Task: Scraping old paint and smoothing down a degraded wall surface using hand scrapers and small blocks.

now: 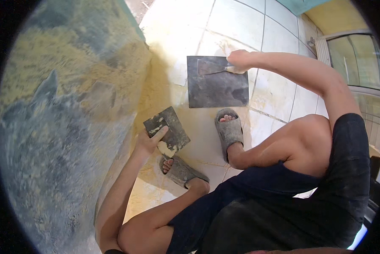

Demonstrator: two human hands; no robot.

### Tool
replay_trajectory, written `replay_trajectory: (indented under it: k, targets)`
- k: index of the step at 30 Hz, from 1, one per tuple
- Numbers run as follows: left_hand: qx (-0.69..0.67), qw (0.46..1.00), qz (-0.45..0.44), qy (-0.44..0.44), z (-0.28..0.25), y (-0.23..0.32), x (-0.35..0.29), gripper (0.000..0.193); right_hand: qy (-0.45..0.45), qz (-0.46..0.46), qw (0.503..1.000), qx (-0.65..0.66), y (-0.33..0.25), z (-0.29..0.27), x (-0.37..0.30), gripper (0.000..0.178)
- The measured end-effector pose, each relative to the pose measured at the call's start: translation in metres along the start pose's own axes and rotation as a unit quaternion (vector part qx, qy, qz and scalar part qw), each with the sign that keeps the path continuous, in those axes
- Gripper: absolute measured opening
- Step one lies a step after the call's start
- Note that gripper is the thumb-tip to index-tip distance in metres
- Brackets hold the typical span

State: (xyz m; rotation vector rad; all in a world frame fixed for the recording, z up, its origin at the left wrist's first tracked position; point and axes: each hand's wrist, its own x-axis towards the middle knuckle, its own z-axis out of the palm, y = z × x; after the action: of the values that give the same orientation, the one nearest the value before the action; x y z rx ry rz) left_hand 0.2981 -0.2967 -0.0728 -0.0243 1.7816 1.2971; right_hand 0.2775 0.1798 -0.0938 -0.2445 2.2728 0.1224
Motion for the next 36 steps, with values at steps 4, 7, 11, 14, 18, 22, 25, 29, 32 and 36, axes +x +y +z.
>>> replay_trajectory:
  k: [4, 7, 11, 14, 18, 22, 25, 29, 32, 36]
  targets:
    - [-0.033, 0.999, 0.013, -0.016, 0.004, 0.011, -0.005, 0.037, 0.070, -0.018, 0.996, 0.056, 0.008, 0.046, 0.005, 0.041]
    - [0.012, 0.999, -0.023, -0.020, 0.003, 0.017, -0.006, 0.032, 0.102, -0.070, 0.990, 0.062, 0.015, 0.057, 0.005, 0.041]
    - [-0.008, 0.999, -0.033, -0.027, 0.001, 0.020, -0.002, 0.031, 0.113, -0.111, 0.986, 0.043, 0.025, 0.053, 0.007, 0.038]
    - [-0.001, 0.999, -0.032, -0.003, 0.003, 0.025, 0.004, 0.030, 0.103, -0.124, 0.986, 0.052, 0.033, 0.044, 0.007, 0.035]
    - [-0.060, 0.997, -0.036, 0.032, 0.014, 0.033, 0.019, 0.029, 0.132, -0.135, 0.981, 0.031, 0.040, 0.040, 0.006, 0.027]
    - [-0.106, 0.990, -0.091, 0.027, 0.025, 0.041, 0.034, 0.031, 0.237, -0.152, 0.954, 0.100, 0.035, 0.055, 0.005, 0.031]
    - [-0.131, 0.985, -0.095, 0.058, 0.037, 0.048, 0.043, 0.029, 0.311, -0.148, 0.930, 0.131, 0.026, 0.074, 0.004, 0.033]
    - [-0.131, 0.986, -0.040, 0.098, 0.053, 0.063, 0.060, 0.029, 0.382, -0.101, 0.909, 0.131, 0.012, 0.089, -0.004, 0.028]
    - [-0.064, 0.997, -0.004, 0.054, 0.054, 0.072, 0.069, 0.029, 0.280, 0.024, 0.944, 0.175, -0.004, 0.088, -0.032, 0.024]
    - [0.211, 0.976, -0.042, 0.026, 0.052, 0.083, 0.054, 0.042, 0.281, 0.172, 0.889, 0.319, -0.034, 0.082, -0.107, 0.027]
